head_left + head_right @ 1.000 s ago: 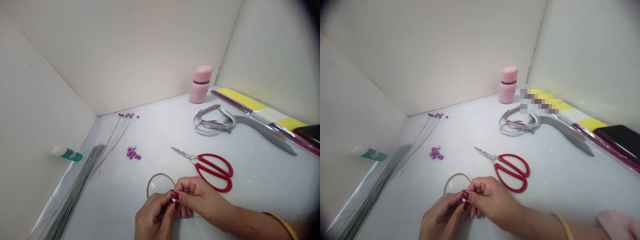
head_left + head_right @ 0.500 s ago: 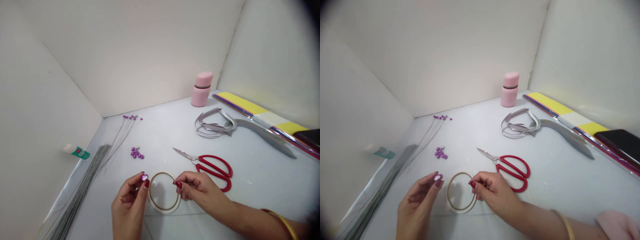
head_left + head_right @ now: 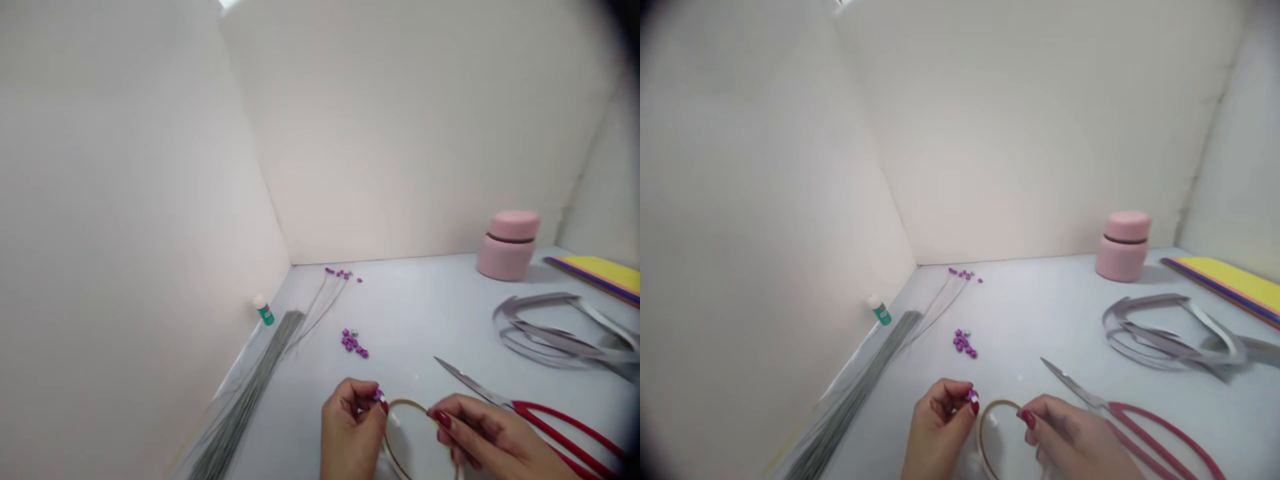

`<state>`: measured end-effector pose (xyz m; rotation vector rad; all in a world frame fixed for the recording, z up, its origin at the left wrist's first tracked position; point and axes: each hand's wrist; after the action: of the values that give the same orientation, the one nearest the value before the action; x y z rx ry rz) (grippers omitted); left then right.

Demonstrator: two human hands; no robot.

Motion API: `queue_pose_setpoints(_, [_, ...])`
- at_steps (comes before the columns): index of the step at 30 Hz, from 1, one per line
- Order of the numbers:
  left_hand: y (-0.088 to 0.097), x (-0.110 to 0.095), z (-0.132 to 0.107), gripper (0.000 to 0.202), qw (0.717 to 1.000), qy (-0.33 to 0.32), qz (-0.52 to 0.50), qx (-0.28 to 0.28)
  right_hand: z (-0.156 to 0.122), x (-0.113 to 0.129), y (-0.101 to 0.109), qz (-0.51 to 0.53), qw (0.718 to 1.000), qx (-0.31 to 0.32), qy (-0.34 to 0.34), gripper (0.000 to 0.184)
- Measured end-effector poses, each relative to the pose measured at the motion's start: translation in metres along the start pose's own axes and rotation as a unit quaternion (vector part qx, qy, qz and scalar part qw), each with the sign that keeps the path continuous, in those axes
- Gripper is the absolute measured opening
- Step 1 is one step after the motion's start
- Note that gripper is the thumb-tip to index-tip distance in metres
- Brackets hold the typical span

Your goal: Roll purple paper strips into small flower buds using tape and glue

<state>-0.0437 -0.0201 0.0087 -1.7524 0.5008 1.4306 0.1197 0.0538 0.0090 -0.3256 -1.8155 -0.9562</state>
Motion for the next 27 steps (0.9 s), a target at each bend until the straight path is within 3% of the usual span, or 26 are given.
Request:
queue_pose_setpoints(4, [0.026, -0.011, 0.012, 0.01, 0.999, -0.038, -0.001, -0.021, 0.031, 0.046, -0.001, -0.054, 0.995, 0.013, 0.086, 0.025])
queue_pose_setpoints(7, [0.049, -0.022, 0.027, 0.01, 0.996, -0.063, -0.042, -0.042, 0.074, 0.087, -0.019, -0.097, 0.982, 0.001, 0.161, 0.021])
queue_pose_setpoints(12, [0.077, -0.025, 0.051, 0.018, 0.992, -0.067, -0.088, -0.058, 0.175, 0.127, -0.08, -0.146, 0.97, -0.023, 0.194, 0.03])
queue_pose_setpoints(15, [0.082, -0.021, 0.056, 0.026, 0.987, -0.082, -0.126, -0.065, 0.225, 0.136, -0.118, -0.156, 0.967, -0.023, 0.201, 0.027])
queue_pose_setpoints(17, [0.078, -0.02, 0.052, 0.026, 0.981, -0.087, -0.159, -0.069, 0.241, 0.142, -0.137, -0.16, 0.962, -0.023, 0.219, 0.027])
queue_pose_setpoints(20, [0.07, -0.022, 0.045, 0.026, 0.976, -0.079, -0.191, -0.072, 0.242, 0.155, -0.147, -0.163, 0.952, -0.024, 0.26, 0.027])
queue_pose_setpoints(22, [0.068, -0.025, 0.041, 0.026, 0.974, -0.069, -0.202, -0.076, 0.231, 0.16, -0.138, -0.159, 0.943, -0.028, 0.291, 0.026])
queue_pose_setpoints(27, [0.068, -0.031, 0.036, 0.028, 0.974, -0.046, -0.209, -0.081, 0.164, 0.147, -0.068, -0.179, 0.923, -0.056, 0.335, 0.027])
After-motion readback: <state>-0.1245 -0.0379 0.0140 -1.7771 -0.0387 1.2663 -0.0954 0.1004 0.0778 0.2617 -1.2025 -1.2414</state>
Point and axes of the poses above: each hand's wrist, its own z-axis towards the middle knuckle, its own y-axis out of the back of the hand, x = y × z, and after that the axes turned 14 degrees about -z, right-handed
